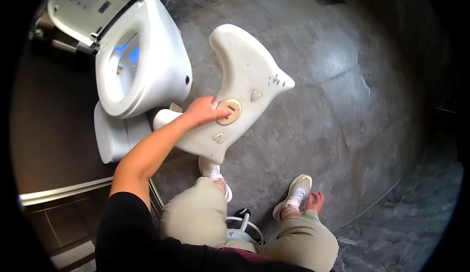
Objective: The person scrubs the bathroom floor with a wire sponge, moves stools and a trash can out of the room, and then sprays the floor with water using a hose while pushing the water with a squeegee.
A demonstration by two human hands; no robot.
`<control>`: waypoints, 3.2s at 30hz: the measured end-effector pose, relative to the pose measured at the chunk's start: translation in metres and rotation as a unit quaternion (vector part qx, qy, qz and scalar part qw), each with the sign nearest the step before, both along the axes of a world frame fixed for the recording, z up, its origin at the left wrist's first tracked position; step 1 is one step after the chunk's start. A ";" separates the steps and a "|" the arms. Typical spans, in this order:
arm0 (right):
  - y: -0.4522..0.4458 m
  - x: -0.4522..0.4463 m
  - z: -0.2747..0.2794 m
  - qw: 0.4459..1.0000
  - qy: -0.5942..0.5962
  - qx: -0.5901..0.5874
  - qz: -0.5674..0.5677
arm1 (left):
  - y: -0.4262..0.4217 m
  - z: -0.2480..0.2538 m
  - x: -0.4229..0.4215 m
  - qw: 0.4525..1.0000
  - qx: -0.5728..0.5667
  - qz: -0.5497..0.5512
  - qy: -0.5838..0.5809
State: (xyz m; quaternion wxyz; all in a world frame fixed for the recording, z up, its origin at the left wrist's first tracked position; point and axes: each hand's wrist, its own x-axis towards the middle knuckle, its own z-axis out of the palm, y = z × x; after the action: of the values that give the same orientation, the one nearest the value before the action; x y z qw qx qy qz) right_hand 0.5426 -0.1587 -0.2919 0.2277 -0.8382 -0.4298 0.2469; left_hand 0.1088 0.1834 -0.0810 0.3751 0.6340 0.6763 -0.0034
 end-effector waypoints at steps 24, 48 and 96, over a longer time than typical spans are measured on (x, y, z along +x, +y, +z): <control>-0.135 -0.081 0.113 0.985 -0.003 0.002 0.171 | -0.500 0.114 -0.244 0.975 -0.069 0.046 0.207; -0.173 -0.326 0.141 0.950 -0.041 0.006 0.311 | -0.882 0.036 -0.455 0.855 -0.106 0.506 0.045; -0.218 -0.055 0.274 0.965 -0.259 0.017 -0.026 | -0.960 -0.057 -0.456 0.761 -0.127 0.444 0.455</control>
State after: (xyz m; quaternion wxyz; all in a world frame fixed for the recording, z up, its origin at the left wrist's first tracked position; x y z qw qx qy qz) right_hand 0.4873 -0.3764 -0.0179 0.1290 -0.8803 -0.4566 0.0079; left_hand -0.3476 -0.7763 -0.1376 0.0599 0.1327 0.9667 -0.2106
